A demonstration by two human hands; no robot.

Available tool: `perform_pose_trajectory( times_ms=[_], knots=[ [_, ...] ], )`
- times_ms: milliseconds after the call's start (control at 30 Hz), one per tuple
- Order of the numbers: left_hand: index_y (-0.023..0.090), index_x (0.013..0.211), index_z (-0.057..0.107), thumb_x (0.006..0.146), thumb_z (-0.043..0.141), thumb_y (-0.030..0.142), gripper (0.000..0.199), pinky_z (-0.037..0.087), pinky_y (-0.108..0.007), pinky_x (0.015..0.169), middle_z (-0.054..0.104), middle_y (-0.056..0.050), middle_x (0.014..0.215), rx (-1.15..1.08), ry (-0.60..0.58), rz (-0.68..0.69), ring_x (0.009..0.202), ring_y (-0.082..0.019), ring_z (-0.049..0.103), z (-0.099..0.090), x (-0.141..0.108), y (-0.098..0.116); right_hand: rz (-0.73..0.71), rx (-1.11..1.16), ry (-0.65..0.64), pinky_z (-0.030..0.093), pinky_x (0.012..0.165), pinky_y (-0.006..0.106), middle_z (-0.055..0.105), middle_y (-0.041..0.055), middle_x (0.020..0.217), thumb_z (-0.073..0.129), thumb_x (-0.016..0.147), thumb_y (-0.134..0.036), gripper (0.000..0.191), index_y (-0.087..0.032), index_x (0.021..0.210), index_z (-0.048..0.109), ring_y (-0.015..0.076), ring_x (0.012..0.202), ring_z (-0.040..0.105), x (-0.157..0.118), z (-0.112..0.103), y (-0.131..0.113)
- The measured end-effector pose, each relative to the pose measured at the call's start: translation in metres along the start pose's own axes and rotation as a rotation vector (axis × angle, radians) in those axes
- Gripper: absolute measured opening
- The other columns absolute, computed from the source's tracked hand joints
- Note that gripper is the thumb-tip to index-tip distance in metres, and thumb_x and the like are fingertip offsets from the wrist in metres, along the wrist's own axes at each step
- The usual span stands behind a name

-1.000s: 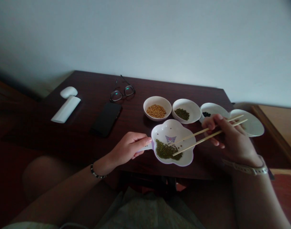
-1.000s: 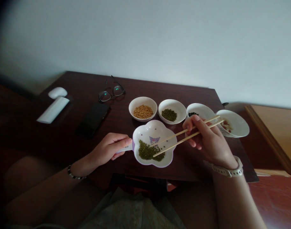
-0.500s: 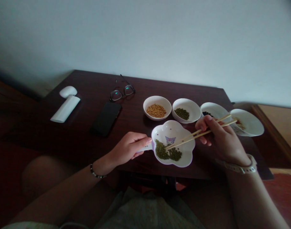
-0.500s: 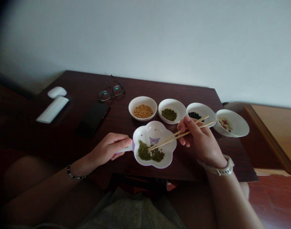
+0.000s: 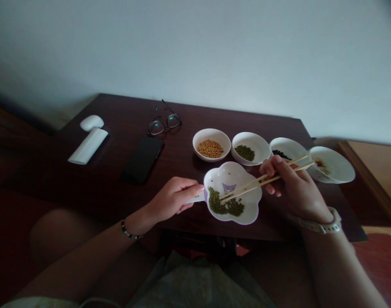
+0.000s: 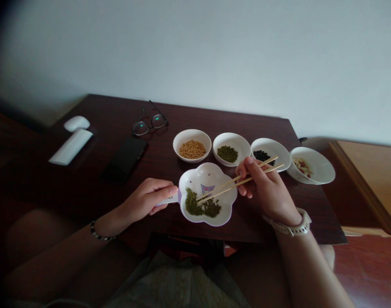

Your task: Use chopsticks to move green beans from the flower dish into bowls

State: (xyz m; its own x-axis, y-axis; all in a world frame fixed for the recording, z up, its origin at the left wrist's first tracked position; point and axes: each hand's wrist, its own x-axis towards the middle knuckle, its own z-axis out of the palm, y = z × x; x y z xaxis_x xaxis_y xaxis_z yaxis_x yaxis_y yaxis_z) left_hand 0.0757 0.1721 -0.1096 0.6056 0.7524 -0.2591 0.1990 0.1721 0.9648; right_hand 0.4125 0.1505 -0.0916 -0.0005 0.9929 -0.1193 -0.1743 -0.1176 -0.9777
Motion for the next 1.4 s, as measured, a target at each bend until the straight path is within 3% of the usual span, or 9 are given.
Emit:
perform_pose_trajectory(
  times_ms=[467, 767, 1100, 1400],
  knots=[
    [0.021, 0.072, 0.056, 0.114, 0.063, 0.050, 0.052, 0.028, -0.021, 0.043, 0.052, 0.005, 0.053, 0.041, 0.010, -0.013, 0.043, -0.008, 0.043, -0.0006, 0.0001, -0.0012, -0.040, 0.024, 0.042, 0.026, 0.042, 0.028, 0.056, 0.0002, 0.070, 0.078, 0.111, -0.057, 0.048, -0.023, 0.080, 0.066, 0.0109, 0.049, 0.043, 0.0036, -0.0055, 0.0020],
    [0.021, 0.072, 0.055, 0.114, 0.063, 0.051, 0.052, 0.027, -0.021, 0.043, 0.051, 0.005, 0.053, 0.034, 0.007, -0.012, 0.043, -0.008, 0.042, -0.0001, -0.0004, 0.0012, 0.019, -0.021, -0.026, 0.030, 0.041, 0.026, 0.056, 0.0000, 0.071, 0.081, 0.107, -0.062, 0.051, -0.021, 0.079, 0.069, 0.0100, 0.048, 0.046, 0.0022, -0.0005, -0.0007],
    [0.021, 0.072, 0.055, 0.114, 0.063, 0.051, 0.052, 0.028, -0.021, 0.044, 0.052, 0.005, 0.054, 0.036, 0.010, -0.028, 0.044, -0.008, 0.042, 0.0000, -0.0009, 0.0027, -0.011, -0.013, 0.002, 0.029, 0.042, 0.027, 0.056, 0.0000, 0.072, 0.080, 0.109, -0.060, 0.050, -0.022, 0.079, 0.067, 0.0101, 0.050, 0.043, 0.0015, -0.0001, -0.0015],
    [0.021, 0.073, 0.056, 0.114, 0.064, 0.051, 0.052, 0.026, -0.021, 0.043, 0.050, 0.006, 0.053, 0.016, 0.012, -0.026, 0.043, -0.008, 0.041, -0.0004, -0.0013, -0.0005, -0.044, 0.009, 0.071, 0.020, 0.040, 0.030, 0.052, -0.0008, 0.069, 0.085, 0.105, -0.060, 0.051, -0.024, 0.076, 0.063, 0.0096, 0.049, 0.035, 0.0038, -0.0009, -0.0048]
  ],
)
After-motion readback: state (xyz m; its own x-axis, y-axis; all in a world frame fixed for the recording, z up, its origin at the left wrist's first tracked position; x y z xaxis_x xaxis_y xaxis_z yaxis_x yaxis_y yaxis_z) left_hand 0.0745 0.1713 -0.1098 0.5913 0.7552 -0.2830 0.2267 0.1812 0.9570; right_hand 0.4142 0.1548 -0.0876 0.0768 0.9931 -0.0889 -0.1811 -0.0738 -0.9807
